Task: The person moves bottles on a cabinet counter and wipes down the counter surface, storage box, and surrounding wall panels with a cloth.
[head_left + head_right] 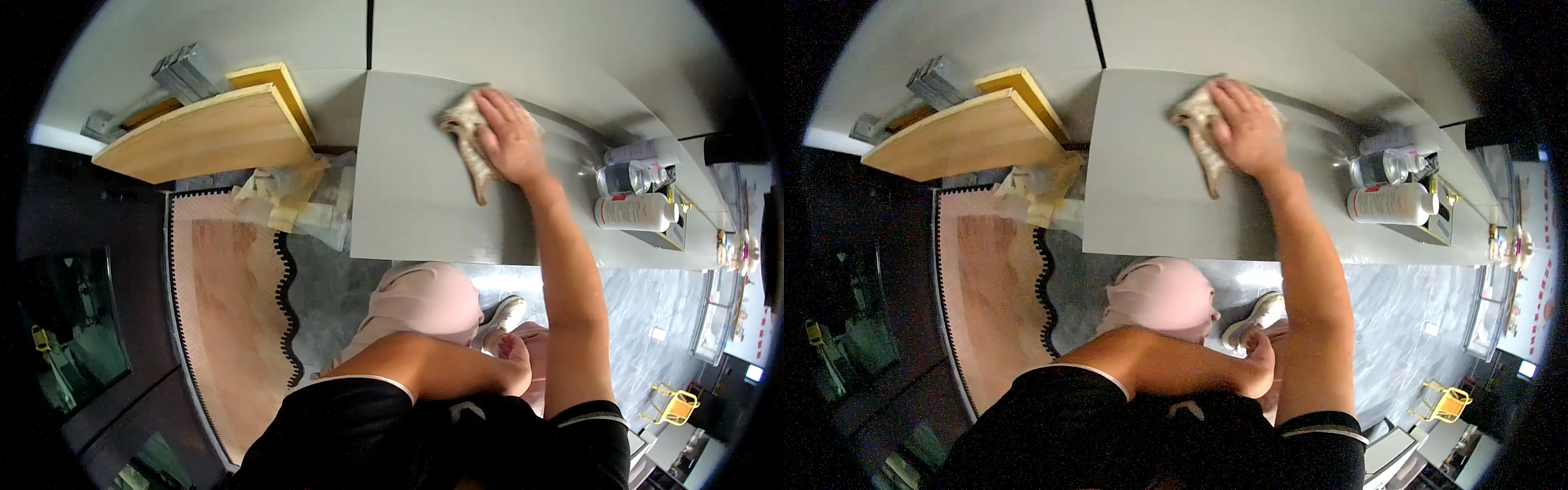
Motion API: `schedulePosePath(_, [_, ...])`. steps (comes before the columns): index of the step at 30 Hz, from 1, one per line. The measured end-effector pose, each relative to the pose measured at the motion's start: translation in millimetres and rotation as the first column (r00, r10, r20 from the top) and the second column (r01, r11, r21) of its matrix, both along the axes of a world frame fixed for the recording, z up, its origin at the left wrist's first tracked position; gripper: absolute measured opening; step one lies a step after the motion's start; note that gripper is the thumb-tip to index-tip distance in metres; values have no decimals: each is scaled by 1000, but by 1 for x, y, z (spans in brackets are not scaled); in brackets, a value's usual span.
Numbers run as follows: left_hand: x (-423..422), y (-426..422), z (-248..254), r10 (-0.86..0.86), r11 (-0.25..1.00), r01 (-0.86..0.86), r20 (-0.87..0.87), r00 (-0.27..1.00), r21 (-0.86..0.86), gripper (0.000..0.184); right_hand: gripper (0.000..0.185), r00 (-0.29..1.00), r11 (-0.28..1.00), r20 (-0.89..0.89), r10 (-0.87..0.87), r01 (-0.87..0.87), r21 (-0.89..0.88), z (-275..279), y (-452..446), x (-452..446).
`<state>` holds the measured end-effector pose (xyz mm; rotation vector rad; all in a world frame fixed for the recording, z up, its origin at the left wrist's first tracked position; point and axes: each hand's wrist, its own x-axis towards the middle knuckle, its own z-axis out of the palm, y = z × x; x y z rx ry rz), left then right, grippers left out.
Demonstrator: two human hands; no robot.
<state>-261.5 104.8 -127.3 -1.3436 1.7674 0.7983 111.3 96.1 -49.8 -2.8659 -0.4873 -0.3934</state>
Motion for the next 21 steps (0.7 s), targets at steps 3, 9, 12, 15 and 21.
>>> schedulePosePath(3, [2, 3, 6, -90, 996, 87, 88, 992, 38, 52, 51, 990, 982, 21, -140, 141, -125, -3, 6, -5])
schedulePosePath(9, [6, 6, 5, -11, 1000, 11, 31, 999, -20, 51, 51, 993, 992, 83, 83, -75, -97, -14, 113, 23])
schedulePosePath(12, [7, 6, 5, 20, 999, -21, -29, 999, -42, 51, 52, 974, 976, 82, 212, -206, -75, -5, 140, 40])
schedulePosePath(15, [3, 3, 5, 43, 997, -47, -71, 997, -62, 50, 45, 983, 983, 32, 182, -182, -13, -4, 147, 43])
schedulePosePath(21, [14, 3, 3, 92, 994, -99, -136, 986, -50, 50, 34, 896, 901, -110, 430, -433, -10, 10, 155, -7])
